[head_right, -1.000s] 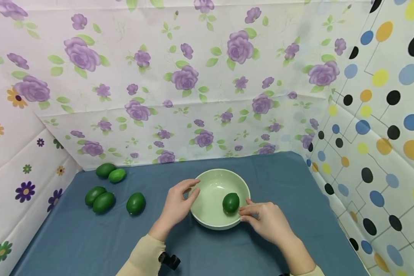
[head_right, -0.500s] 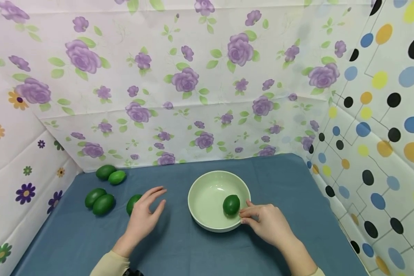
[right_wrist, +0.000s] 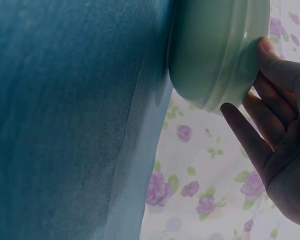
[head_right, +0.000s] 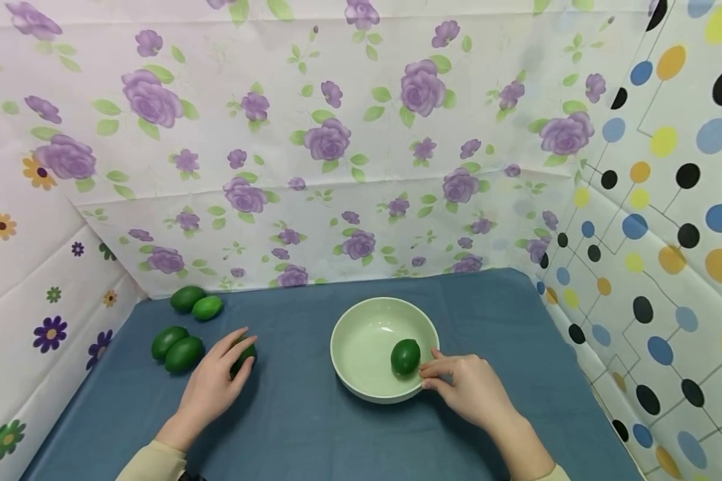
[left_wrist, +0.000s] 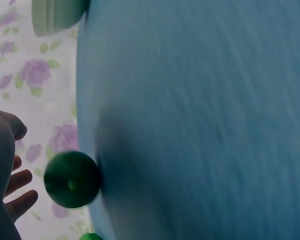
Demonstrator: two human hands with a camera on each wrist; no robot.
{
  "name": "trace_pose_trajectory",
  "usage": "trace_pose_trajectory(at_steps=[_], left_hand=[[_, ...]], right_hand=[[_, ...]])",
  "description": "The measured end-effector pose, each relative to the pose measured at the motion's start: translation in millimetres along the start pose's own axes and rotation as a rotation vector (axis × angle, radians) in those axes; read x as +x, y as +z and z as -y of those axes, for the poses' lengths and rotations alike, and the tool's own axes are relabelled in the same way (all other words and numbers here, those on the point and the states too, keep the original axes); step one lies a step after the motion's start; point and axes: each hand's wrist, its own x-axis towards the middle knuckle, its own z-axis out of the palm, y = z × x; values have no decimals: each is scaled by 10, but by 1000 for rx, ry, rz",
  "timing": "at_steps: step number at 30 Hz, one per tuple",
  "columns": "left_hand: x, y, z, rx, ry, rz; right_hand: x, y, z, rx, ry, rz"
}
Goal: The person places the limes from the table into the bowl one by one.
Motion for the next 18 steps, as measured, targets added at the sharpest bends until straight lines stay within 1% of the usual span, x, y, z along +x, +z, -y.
trace_pose_trajectory(at_steps=[4,8,15,18], left_hand=[[-23,17,88,41,21,18],[-41,47,130,51,29,34],[-62,94,148,40,-7,51],[-63,97,145,37,-11,52]], right_hand=[[1,-4,1,-5,4,3],[2,0,-6,-7,4,0],[-1,4,-10,-6,5,-4],[-3,8,-12,-4,8,0]])
